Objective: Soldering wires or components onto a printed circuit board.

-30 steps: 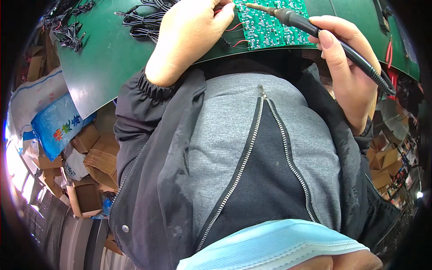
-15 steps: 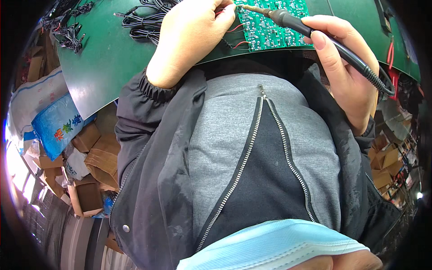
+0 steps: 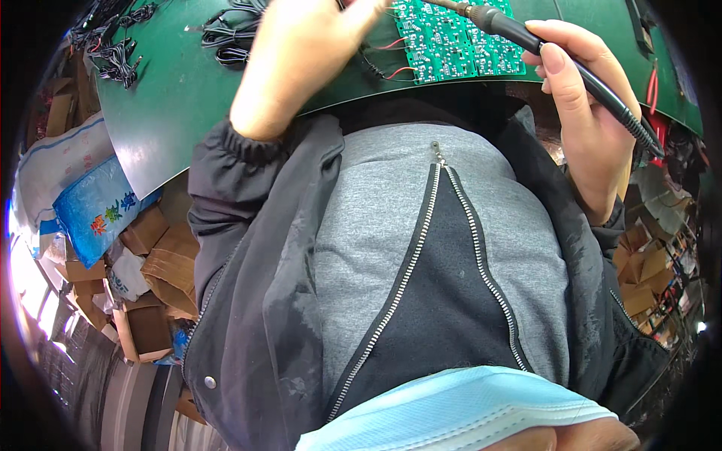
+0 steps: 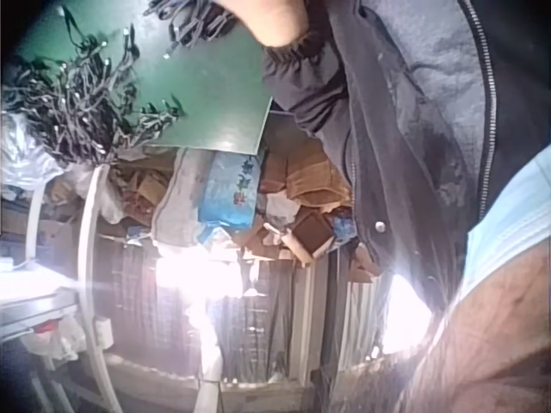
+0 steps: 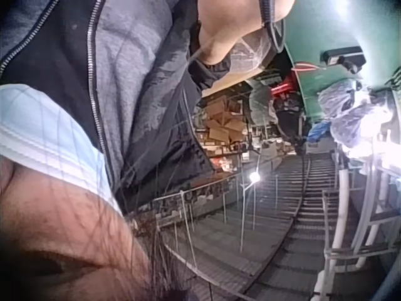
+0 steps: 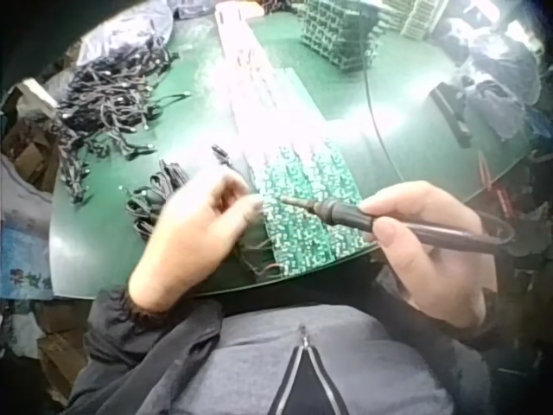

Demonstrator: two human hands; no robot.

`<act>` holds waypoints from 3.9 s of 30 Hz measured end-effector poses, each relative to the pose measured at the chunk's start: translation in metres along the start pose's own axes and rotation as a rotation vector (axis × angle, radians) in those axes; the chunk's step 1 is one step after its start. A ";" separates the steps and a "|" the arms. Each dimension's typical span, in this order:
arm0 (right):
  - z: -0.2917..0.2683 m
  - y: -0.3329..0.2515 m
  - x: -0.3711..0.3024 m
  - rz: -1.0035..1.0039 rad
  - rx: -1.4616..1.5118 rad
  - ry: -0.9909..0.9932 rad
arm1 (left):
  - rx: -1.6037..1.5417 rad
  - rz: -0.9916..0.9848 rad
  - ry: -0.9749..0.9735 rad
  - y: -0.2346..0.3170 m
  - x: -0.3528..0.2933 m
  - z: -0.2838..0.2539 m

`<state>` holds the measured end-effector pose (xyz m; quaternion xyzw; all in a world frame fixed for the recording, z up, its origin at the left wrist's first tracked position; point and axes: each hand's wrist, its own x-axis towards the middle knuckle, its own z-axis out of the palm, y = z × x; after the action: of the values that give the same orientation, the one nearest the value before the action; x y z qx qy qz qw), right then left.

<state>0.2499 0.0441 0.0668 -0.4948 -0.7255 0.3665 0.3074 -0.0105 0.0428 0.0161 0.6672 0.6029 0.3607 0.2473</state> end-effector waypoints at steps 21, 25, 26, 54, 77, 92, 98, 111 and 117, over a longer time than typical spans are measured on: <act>-0.002 -0.002 -0.003 -0.013 0.074 -0.073 | -0.096 -0.038 -0.058 0.001 0.005 -0.009; -0.010 -0.004 -0.011 -0.030 0.042 -0.100 | -0.079 -0.030 -0.057 -0.003 0.000 -0.003; -0.010 -0.005 -0.011 -0.014 0.050 -0.089 | -0.101 -0.062 -0.084 0.002 0.000 -0.006; -0.005 0.004 -0.003 -0.076 0.198 -0.051 | 0.144 0.096 0.114 0.009 -0.005 0.018; -0.007 0.000 -0.002 -0.039 0.040 0.113 | 0.124 0.096 0.041 0.008 0.000 0.006; -0.005 -0.002 0.003 0.005 -0.030 0.075 | 0.092 0.269 0.048 -0.013 0.000 0.014; -0.005 -0.007 -0.002 -0.013 0.019 0.030 | 0.123 0.224 0.029 -0.006 0.001 0.009; 0.001 -0.008 -0.005 0.029 0.067 -0.005 | 0.093 0.292 0.104 -0.014 0.000 0.017; -0.004 -0.009 -0.008 0.045 0.053 -0.001 | 0.125 0.326 0.094 -0.010 -0.002 0.019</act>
<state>0.2510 0.0351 0.0761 -0.5024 -0.7043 0.3926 0.3119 -0.0022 0.0448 -0.0039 0.7527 0.5190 0.3884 0.1151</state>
